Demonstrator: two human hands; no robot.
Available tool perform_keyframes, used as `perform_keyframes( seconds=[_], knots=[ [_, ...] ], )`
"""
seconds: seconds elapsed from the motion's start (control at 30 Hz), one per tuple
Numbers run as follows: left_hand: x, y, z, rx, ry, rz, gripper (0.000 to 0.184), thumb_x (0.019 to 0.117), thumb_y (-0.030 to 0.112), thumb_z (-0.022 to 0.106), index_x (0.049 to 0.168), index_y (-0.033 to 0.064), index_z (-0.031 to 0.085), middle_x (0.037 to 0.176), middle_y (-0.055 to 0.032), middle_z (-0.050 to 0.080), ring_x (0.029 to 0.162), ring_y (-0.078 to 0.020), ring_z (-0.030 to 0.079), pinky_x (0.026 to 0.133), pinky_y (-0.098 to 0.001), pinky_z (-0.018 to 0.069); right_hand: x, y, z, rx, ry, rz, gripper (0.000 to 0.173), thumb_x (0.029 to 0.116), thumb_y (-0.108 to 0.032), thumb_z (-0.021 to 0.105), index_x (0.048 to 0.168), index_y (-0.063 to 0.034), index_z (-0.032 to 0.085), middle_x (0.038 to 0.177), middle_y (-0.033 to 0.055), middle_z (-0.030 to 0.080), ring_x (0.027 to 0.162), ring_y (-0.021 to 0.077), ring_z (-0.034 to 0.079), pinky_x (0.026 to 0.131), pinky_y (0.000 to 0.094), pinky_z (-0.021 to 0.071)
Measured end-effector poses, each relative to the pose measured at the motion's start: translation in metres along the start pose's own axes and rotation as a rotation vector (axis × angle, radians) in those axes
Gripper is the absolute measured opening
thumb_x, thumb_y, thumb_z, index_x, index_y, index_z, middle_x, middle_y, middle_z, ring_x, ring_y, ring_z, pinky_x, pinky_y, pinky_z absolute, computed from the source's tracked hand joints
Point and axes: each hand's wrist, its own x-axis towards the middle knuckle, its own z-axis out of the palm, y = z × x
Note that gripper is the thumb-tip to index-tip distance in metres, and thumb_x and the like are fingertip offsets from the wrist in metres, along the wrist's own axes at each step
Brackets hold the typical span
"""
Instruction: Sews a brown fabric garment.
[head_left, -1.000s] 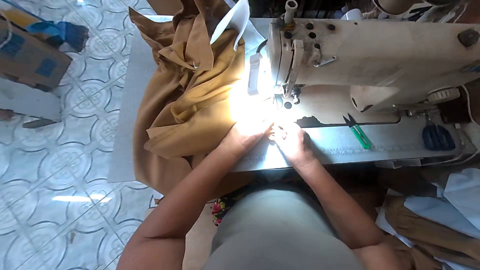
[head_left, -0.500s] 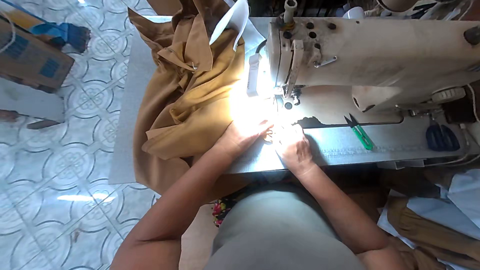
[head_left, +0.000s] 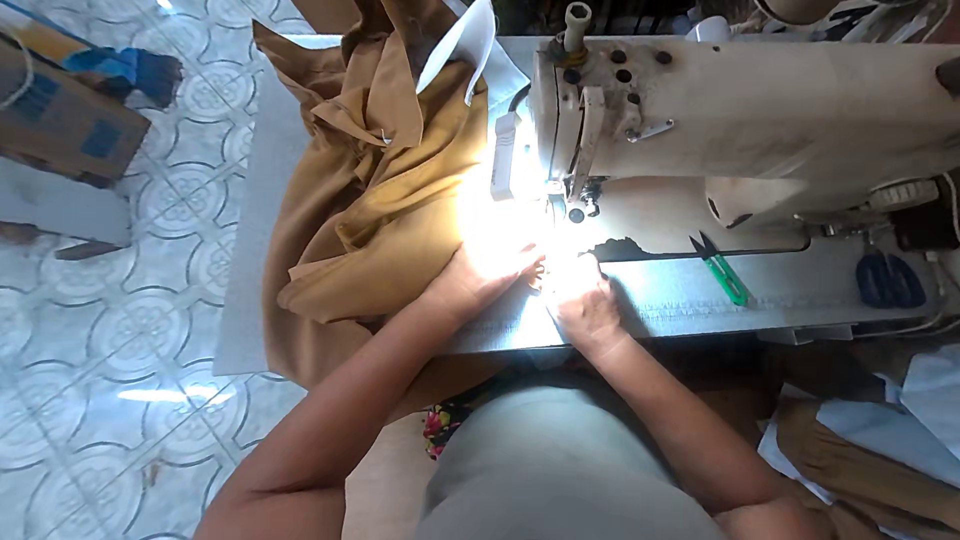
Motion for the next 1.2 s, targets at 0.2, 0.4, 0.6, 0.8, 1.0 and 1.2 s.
perform_keyframes(
  seconds=[0.2, 0.4, 0.6, 0.8, 1.0, 1.2],
  knots=[
    [0.016, -0.009, -0.001, -0.029, 0.045, -0.006, 0.034, 0.0972, -0.002, 0.056, 0.121, 0.0134, 0.075, 0.125, -0.0112, 0.07, 0.119, -0.0326, 0.064, 0.101, -0.0523, 0.0488, 0.017, 0.008, 0.003, 0.15, -0.05, 0.029, 0.03, 0.0912, -0.012, 0.067, 0.118, 0.0021, 0.072, 0.123, 0.0202, 0.07, 0.112, 0.0389, 0.068, 0.083, 0.0504, 0.0586],
    [0.032, -0.026, 0.002, 0.012, 0.061, -0.012, 0.031, 0.0991, 0.001, 0.056, 0.118, 0.0143, 0.076, 0.116, -0.0108, 0.072, 0.101, -0.031, 0.07, 0.081, -0.0487, 0.0558, 0.046, 0.014, 0.0, 0.135, -0.144, 0.046, 0.025, 0.094, -0.015, 0.069, 0.116, -0.0041, 0.074, 0.128, 0.0161, 0.068, 0.113, 0.039, 0.065, 0.082, 0.0531, 0.0572],
    [0.028, -0.031, 0.004, 0.001, 0.052, 0.018, 0.029, 0.0996, 0.001, 0.055, 0.116, 0.0135, 0.076, 0.116, -0.01, 0.071, 0.104, -0.0295, 0.068, 0.084, -0.0477, 0.0544, 0.046, 0.019, 0.005, 0.161, -0.085, -0.008, 0.025, 0.093, -0.016, 0.068, 0.114, -0.0042, 0.075, 0.128, 0.0177, 0.068, 0.116, 0.0397, 0.064, 0.092, 0.0528, 0.0541],
    [0.023, -0.031, 0.015, -0.123, 0.059, -0.372, 0.019, 0.1002, 0.014, 0.059, 0.109, 0.0059, 0.074, 0.106, -0.0181, 0.072, 0.102, -0.0373, 0.07, 0.088, -0.0557, 0.0537, 0.03, 0.026, 0.001, 0.344, 0.063, 0.192, 0.02, 0.0969, -0.016, 0.064, 0.105, -0.0019, 0.076, 0.108, 0.0159, 0.073, 0.104, 0.0314, 0.07, 0.094, 0.0457, 0.0557],
    [0.027, -0.037, 0.006, -0.256, 0.023, -0.419, 0.019, 0.0986, 0.013, 0.062, 0.101, -0.0021, 0.074, 0.102, -0.0223, 0.072, 0.1, -0.0384, 0.07, 0.088, -0.0571, 0.053, 0.042, 0.002, -0.003, 0.305, -0.108, 0.216, 0.026, 0.0908, -0.015, 0.075, 0.114, -0.0041, 0.074, 0.124, 0.0179, 0.067, 0.116, 0.0365, 0.063, 0.095, 0.057, 0.0511],
    [0.013, -0.035, -0.003, -0.353, 0.061, -0.249, 0.032, 0.091, 0.023, 0.075, 0.118, 0.0058, 0.072, 0.114, -0.0161, 0.071, 0.11, -0.031, 0.066, 0.098, -0.0495, 0.051, 0.048, 0.002, 0.001, 0.709, 0.001, 0.368, 0.01, 0.0969, -0.014, 0.065, 0.097, -0.004, 0.065, 0.081, 0.0104, 0.065, 0.071, 0.0218, 0.065, 0.063, 0.0412, 0.055]
  ],
)
